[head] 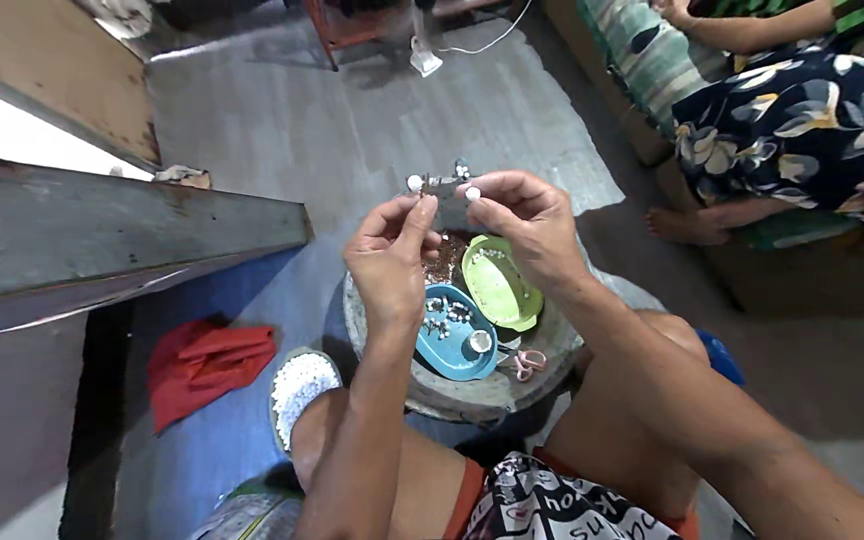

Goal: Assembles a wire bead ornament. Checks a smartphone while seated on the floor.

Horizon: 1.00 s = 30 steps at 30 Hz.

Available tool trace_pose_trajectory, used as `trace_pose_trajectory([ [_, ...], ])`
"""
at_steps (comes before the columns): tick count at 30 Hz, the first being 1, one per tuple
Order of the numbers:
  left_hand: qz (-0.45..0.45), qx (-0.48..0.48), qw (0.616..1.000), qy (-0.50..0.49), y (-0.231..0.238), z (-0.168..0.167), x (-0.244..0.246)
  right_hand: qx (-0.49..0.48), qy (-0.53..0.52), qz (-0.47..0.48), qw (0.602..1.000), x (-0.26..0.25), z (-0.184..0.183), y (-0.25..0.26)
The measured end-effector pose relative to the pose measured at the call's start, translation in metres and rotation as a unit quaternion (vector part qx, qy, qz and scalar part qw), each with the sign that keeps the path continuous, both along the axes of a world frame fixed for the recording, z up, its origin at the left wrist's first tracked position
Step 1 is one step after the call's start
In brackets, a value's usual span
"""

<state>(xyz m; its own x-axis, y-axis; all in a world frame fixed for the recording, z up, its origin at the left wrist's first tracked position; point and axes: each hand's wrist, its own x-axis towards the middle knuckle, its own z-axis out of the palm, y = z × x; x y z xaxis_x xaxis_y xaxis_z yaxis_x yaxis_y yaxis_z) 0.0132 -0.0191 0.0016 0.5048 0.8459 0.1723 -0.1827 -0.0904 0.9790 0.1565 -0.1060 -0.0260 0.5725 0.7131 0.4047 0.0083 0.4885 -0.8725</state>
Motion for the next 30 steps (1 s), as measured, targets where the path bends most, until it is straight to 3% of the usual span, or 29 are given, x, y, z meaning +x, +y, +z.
trace_pose_trajectory([
  [8,0.016,0.097,0.995,0.013,-0.001,0.001,-0.001,0.050,0.120,0.092,0.987,0.004,0.002,-0.007],
  [21,0.053,0.174,0.982,0.043,-0.004,0.001,0.001,0.036,0.247,0.128,0.960,0.004,0.008,-0.013],
  [30,0.062,0.249,0.965,0.056,-0.006,0.000,0.001,0.014,0.198,0.094,0.976,0.002,0.007,-0.011],
])
